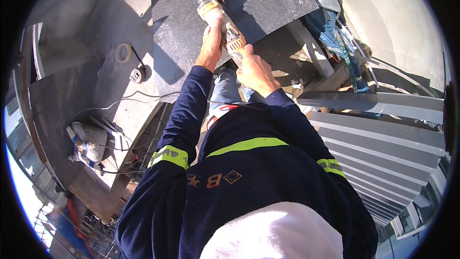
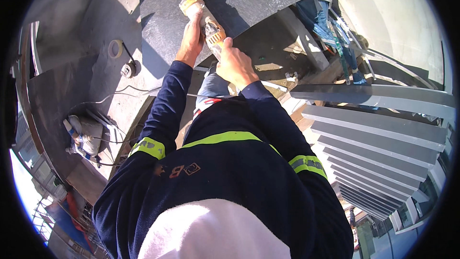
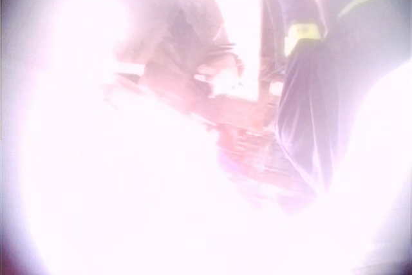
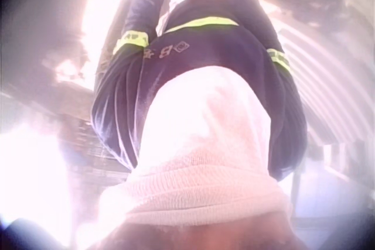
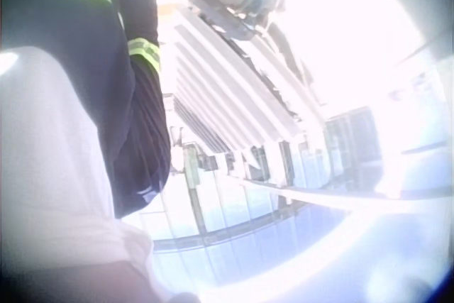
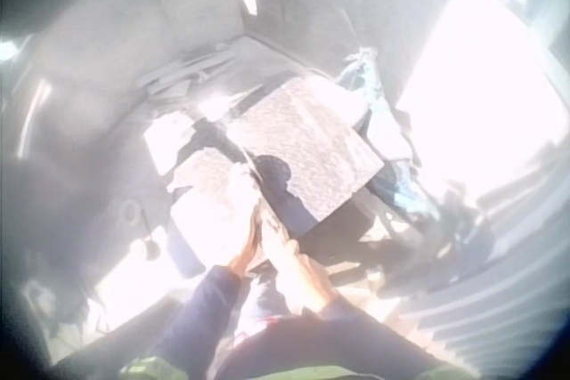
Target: The person uses an angle grinder to cut a dark rectangular tile on a rooftop work surface. They measure and mark the tile, then cut along the marked line, handling the tile and grinder with both hands. The person also moves a large white bag and repositions the tile during the process.
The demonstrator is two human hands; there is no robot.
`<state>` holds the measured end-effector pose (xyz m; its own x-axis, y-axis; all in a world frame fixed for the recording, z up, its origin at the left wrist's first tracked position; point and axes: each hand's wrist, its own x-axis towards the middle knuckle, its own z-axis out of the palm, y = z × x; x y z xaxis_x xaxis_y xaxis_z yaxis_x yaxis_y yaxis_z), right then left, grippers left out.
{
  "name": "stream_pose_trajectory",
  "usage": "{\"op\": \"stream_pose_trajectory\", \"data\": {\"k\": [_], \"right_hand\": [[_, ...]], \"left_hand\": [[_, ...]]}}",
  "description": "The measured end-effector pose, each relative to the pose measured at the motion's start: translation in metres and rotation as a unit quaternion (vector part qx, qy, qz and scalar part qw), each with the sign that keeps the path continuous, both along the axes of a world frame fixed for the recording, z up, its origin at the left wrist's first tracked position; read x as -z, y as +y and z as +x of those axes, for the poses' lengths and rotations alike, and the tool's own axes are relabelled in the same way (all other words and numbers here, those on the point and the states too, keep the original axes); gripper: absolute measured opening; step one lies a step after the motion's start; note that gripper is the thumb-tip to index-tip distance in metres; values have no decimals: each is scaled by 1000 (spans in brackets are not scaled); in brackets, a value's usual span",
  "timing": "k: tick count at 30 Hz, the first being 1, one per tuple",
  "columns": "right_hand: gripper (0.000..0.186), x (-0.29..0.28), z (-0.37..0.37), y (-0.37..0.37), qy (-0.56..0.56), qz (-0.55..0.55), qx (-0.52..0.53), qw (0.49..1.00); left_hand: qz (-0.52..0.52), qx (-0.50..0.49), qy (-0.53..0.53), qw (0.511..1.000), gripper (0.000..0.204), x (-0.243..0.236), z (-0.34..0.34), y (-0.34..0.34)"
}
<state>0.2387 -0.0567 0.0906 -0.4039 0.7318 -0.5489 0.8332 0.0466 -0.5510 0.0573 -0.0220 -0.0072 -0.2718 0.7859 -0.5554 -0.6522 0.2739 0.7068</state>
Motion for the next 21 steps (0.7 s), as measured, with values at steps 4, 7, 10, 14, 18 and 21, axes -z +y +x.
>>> {"op": "stream_pose_trajectory", "data": {"k": [4,7,10,14,18,21], "right_hand": [[58,5,-14,14,6,-4,2,1000],[58,12,-22,24,16,17,-8,1000],[57,10,-24,25,6,11,-10,1000],[60,-4,-9,9,-21,-9,-15,1000],[61,-12,7,-9,-35,-22,-12,999],[60,-10,10,-11,-30,-14,-11,999]], "left_hand": [[-4,-7,11,1000,41,10,-14,14],[-7,-10,16,1000,42,10,-22,23],[-11,-19,10,1000,41,10,-20,23],[-1,-12,18,1000,41,10,-5,4],[-7,-13,23,1000,47,7,13,-17],[-4,-14,19,1000,45,6,15,-18]]}}
